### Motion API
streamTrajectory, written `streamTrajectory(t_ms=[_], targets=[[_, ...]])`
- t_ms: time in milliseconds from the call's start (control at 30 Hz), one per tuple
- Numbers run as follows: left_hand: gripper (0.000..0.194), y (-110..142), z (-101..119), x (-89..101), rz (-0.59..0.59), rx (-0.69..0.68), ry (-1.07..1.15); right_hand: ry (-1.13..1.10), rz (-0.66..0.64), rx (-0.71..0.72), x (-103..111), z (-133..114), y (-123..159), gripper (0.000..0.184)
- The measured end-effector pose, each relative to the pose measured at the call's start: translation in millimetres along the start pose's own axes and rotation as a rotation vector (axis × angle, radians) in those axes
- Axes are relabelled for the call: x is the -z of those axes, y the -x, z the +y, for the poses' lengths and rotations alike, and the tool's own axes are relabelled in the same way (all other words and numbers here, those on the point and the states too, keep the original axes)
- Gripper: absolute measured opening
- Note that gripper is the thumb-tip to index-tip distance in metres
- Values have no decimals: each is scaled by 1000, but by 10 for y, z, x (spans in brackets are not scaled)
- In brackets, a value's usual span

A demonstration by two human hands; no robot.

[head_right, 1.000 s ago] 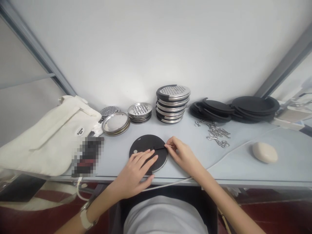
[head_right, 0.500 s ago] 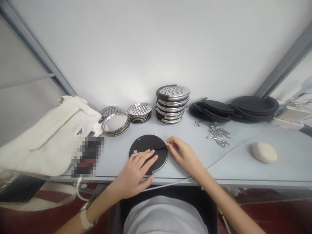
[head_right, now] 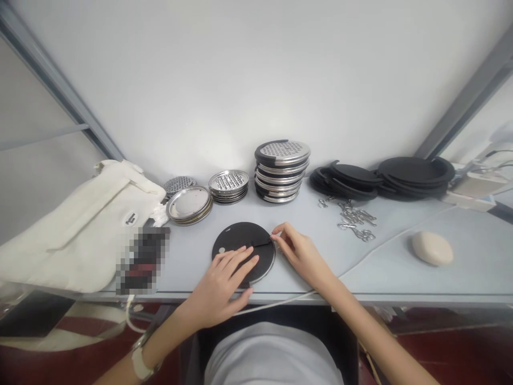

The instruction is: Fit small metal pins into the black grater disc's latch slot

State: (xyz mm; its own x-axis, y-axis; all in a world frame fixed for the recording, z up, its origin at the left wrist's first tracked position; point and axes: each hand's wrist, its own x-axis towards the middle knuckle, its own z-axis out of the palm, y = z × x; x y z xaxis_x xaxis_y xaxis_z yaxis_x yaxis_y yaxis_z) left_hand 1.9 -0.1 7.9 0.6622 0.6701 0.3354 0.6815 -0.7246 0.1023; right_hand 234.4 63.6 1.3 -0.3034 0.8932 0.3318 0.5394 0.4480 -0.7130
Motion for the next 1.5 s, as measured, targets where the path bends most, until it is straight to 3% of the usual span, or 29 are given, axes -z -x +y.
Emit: streamTrajectory(t_ms=[433, 667, 1500], targets=[[52, 6, 1, 5, 2, 10, 0, 14, -12, 97, 10, -36, -26, 21], [53, 6, -7, -12, -11, 9, -1, -2, -51, 46, 12, -46, -13, 21], [54, 8, -8, -19, -25, 11, -8, 20, -68, 121, 14, -19, -26, 26]])
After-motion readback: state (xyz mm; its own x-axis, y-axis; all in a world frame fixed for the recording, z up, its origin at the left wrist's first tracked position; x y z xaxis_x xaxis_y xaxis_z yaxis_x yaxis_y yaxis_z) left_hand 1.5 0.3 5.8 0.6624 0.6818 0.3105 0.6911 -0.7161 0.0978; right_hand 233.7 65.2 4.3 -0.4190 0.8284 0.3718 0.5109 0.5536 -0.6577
